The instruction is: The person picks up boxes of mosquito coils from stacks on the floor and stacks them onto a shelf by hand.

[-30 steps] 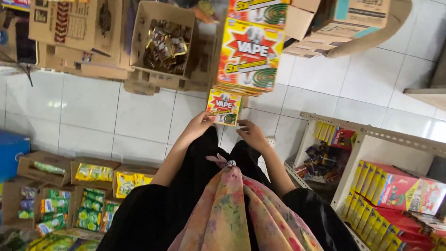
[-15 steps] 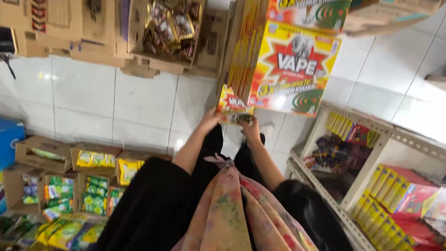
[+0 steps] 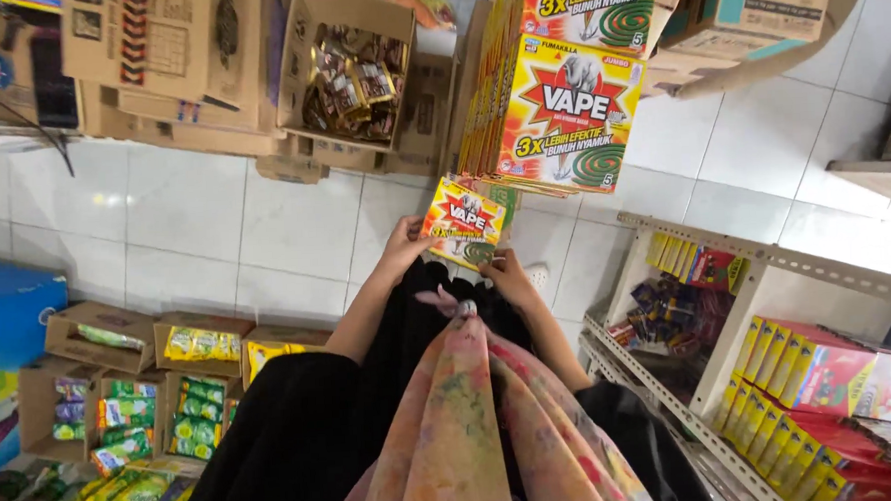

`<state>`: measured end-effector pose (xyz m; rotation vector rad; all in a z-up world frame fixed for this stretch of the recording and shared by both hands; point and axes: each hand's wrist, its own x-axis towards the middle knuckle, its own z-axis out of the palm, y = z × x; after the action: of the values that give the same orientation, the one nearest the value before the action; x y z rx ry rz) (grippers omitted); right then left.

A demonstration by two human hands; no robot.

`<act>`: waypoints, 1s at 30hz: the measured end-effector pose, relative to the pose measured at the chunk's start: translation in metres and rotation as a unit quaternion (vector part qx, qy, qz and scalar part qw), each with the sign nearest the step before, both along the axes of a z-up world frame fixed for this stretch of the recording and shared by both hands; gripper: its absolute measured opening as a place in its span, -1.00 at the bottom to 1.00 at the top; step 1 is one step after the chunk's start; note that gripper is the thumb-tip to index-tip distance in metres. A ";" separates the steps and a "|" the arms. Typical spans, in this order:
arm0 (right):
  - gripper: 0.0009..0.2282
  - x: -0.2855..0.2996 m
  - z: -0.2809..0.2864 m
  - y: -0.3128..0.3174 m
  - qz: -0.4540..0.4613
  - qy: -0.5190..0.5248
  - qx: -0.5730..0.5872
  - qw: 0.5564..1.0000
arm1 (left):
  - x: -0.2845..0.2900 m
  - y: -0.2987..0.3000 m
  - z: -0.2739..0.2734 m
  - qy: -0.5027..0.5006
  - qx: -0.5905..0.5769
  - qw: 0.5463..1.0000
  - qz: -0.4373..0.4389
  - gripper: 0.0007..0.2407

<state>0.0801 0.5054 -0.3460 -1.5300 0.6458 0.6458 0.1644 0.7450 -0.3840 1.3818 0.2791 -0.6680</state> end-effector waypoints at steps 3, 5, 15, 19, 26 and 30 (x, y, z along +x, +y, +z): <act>-0.56 -0.016 0.028 -0.004 0.051 -0.107 -0.020 0.993 | -0.009 0.022 0.032 -0.008 -0.046 0.998 -0.047 -0.45; -0.56 -0.024 0.078 -0.003 0.086 -0.161 -0.056 0.982 | -0.015 0.028 0.081 -0.057 -0.081 0.991 -0.091 -0.43; -0.39 -0.029 0.299 0.017 0.036 -0.452 -0.424 0.784 | -0.029 -0.032 0.211 -0.115 -0.208 0.959 -0.157 -0.23; -0.38 -0.019 0.318 0.011 0.167 -0.468 -0.504 0.707 | -0.020 -0.086 0.219 -0.270 -0.167 0.905 -0.283 -0.13; -0.38 -0.060 0.281 -0.113 -0.096 -0.335 -0.595 0.725 | -0.021 -0.134 0.247 -0.093 -0.216 0.907 -0.348 -0.14; -0.45 -0.138 0.215 -0.164 -0.239 -0.330 -0.367 0.836 | -0.029 -0.156 0.256 -0.067 -0.200 0.908 -0.363 -0.14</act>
<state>-0.0583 0.3414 -0.1313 -2.0228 0.7239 -0.5927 0.1359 0.5886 -0.1278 1.1028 -0.4957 -1.1614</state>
